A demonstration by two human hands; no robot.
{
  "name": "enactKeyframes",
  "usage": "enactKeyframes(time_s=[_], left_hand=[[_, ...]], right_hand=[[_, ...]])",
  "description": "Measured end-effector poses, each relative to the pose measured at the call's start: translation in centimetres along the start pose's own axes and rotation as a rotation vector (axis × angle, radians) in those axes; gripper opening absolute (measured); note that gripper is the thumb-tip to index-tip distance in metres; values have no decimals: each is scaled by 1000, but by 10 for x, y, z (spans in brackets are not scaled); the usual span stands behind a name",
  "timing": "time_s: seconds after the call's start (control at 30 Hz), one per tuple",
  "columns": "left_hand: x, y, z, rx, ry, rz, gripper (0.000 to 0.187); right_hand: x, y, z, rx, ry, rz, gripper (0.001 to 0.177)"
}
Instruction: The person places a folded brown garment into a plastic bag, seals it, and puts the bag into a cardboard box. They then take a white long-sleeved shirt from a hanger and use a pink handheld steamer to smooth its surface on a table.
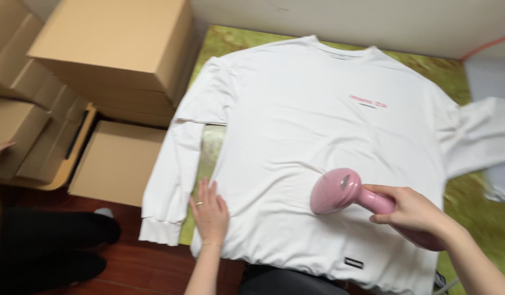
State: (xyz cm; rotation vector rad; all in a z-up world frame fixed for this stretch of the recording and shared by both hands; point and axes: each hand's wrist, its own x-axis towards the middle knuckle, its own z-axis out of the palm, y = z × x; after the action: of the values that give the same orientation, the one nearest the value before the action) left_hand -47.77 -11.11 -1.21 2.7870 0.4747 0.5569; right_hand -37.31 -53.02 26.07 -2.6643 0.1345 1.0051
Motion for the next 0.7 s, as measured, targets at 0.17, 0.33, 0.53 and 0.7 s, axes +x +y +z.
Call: enactKeyframes(time_s=[0.17,0.33,0.53,0.7], left_hand=[[-5,-6,15,18,88,46,49],[-5,1,14,39,28,13,51],[-6,8,13,27,36,-14,50],[-5,0,13,-8,-16,-24,47]], right_hand=[[-29,97,-16,-2,32,185,81],[-37,217,-23,-14,68,243,87],[-39,327,-29,-150,85,308,92],[-42,335,-34,-208,93,291,88]])
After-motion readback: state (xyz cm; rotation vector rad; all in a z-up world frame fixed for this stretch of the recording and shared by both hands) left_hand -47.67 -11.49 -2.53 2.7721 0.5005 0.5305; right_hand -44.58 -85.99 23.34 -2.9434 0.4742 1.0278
